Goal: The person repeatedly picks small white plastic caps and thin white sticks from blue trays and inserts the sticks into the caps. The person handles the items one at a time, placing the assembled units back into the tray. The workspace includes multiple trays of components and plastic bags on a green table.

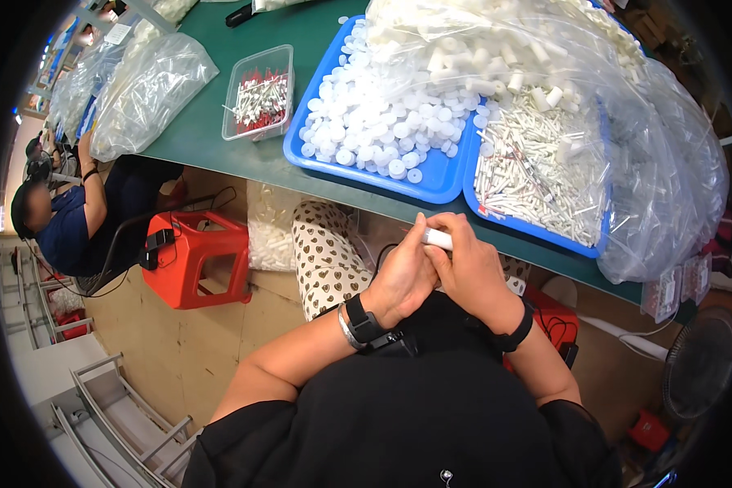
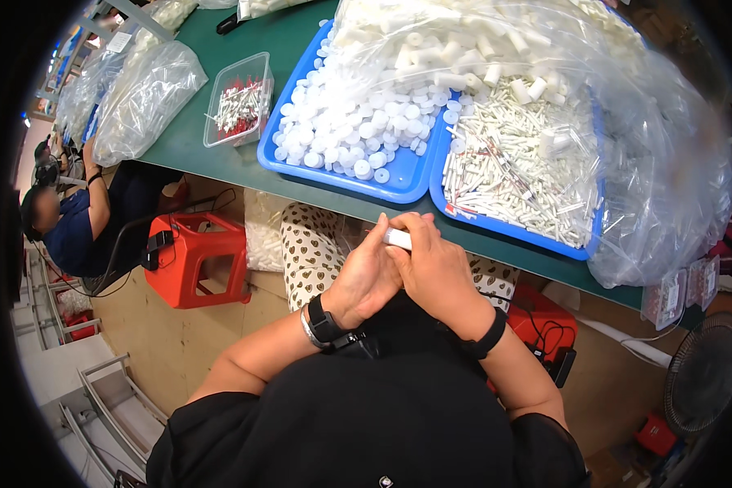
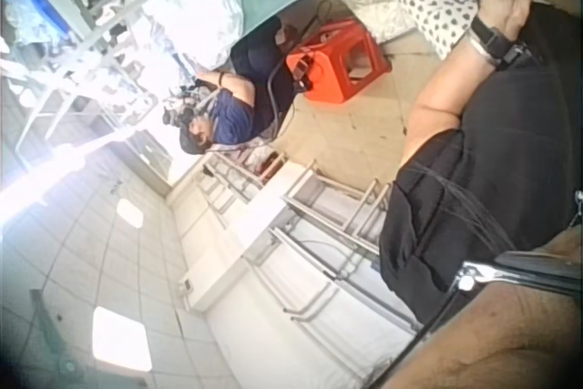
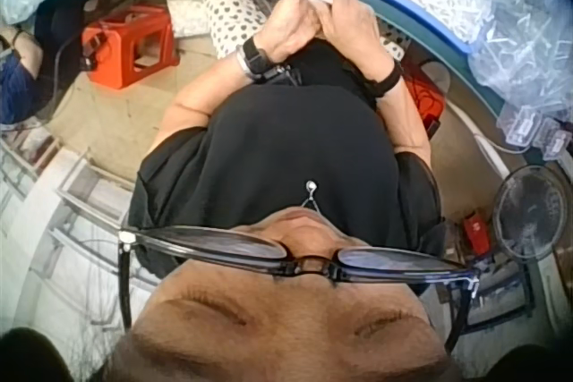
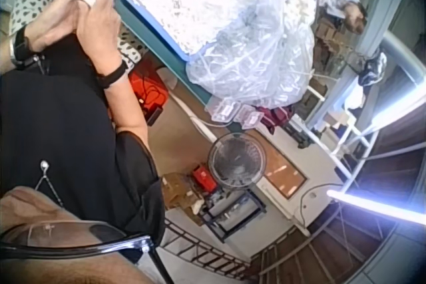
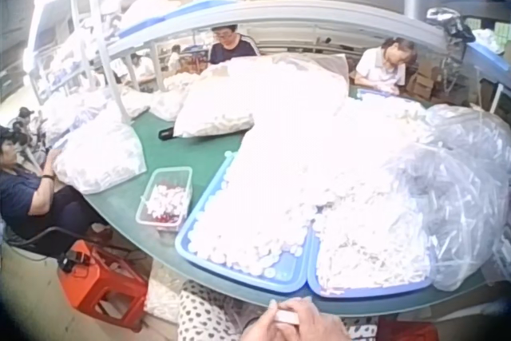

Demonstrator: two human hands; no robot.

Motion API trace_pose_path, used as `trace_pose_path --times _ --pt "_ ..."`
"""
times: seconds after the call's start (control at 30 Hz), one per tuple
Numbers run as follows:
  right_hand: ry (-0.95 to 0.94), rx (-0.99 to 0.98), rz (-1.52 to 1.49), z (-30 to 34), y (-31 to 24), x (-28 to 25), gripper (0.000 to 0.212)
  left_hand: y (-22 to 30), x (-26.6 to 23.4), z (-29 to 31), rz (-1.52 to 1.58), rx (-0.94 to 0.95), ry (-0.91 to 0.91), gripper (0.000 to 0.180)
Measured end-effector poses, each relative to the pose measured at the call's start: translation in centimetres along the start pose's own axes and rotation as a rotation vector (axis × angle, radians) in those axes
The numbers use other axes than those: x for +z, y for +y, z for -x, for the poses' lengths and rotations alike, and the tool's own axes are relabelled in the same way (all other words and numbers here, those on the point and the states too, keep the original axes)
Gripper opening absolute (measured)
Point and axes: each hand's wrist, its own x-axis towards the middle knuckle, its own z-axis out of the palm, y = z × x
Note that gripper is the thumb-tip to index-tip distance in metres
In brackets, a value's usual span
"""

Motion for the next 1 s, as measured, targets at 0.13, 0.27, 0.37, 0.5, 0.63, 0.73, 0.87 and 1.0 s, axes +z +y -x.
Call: trace_pose_path --times 0.13,0.27,0.37,0.5,0.63,0.73,0.87,1.0 --pt "0.000 -0.024 0.034 0.3 0.7 -0.3 0.024 0.3 0.4 0.0 -0.048 0.091 -0.043 0.056" --pt "-0.080 -0.049 0.133 0.9 1.4 -0.4 0.024 -0.4 0.6 0.1 -0.078 0.135 -0.065 0.057" --pt "-0.113 0.009 0.137 0.8 0.6 -0.2 0.021 -0.9 0.7 0.2 -0.028 0.160 -0.064 0.057" --pt "-0.088 0.086 0.108 0.6 0.0 0.5 0.019 -0.6 0.8 -0.1 -0.082 0.182 -0.048 0.058" --pt "-0.066 0.126 -0.300 0.5 1.8 1.0 0.024 0.5 1.0 0.5 -0.181 0.111 0.007 0.064" --pt "-0.371 0.564 -0.920 0.5 1.9 -0.6 0.031 1.3 0.5 0.8 -0.355 0.119 0.005 0.070" --pt "-0.486 0.738 -1.281 0.2 1.5 -1.8 0.038 2.1 0.7 1.1 -0.298 0.034 -0.067 0.069" --pt "-0.519 0.794 -1.439 0.5 1.7 -1.7 0.039 2.2 0.2 0.9 -0.303 0.003 -0.104 0.064"
